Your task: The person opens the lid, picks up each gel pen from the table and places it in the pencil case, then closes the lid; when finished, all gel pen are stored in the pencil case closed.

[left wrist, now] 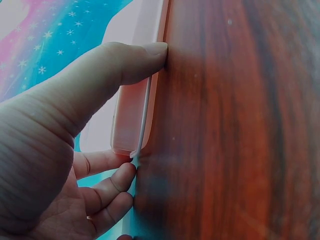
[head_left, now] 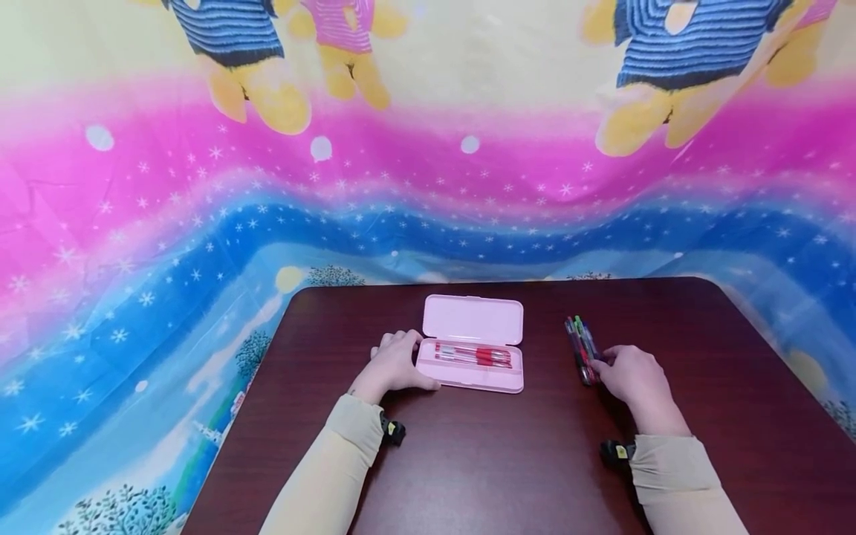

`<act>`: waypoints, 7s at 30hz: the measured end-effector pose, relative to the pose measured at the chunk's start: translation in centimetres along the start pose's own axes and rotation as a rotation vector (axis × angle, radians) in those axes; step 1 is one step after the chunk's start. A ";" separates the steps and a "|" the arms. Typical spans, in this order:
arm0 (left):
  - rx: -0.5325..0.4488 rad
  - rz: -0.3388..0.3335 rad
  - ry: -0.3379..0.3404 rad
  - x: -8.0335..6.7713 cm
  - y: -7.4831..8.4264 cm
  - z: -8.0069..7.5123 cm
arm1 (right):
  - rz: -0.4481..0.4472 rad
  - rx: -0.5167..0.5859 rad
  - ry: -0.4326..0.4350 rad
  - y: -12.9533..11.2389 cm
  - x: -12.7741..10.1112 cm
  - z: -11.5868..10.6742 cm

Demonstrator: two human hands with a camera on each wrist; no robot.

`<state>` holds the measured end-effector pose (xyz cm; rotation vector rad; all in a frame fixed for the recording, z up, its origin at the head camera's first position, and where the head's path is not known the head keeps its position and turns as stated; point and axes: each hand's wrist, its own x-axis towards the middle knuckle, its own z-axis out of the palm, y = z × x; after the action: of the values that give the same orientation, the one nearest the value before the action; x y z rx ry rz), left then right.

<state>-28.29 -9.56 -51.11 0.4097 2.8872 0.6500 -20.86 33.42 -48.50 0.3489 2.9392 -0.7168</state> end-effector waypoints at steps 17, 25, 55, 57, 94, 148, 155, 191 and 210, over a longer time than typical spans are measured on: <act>-0.006 0.019 0.001 0.0 0.1 0.1 | 0.070 0.029 0.044 0.8 0.7 1.1; -0.007 0.006 0.006 -0.1 -0.2 0.0 | 0.060 0.051 0.019 0.3 0.9 1.2; 0.004 0.006 0.004 -0.2 0.1 -0.2 | -0.504 0.133 0.334 -8.5 0.0 4.5; 0.007 0.007 0.004 -0.1 0.1 -0.1 | -0.543 0.137 0.303 -9.4 0.3 5.1; -0.004 -0.001 0.000 -0.1 0.0 0.0 | -0.589 -0.010 0.052 -14.0 2.4 9.3; 0.001 -0.001 0.007 0.0 -0.1 0.1 | 0.075 0.131 0.116 -0.7 7.3 2.0; -0.002 0.001 0.004 -0.1 -0.1 0.0 | 0.034 0.182 0.130 -1.0 6.6 1.1; 0.009 0.012 0.000 0.0 -0.1 0.0 | -0.626 0.101 0.013 -18.2 3.6 9.8; 0.009 0.009 -0.001 0.0 -0.1 -0.1 | -0.561 0.016 0.006 -17.8 3.3 10.7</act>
<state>-28.37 -9.69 -51.07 0.4243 2.8896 0.6384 -27.96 13.75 -50.55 -0.4972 3.0480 -0.7857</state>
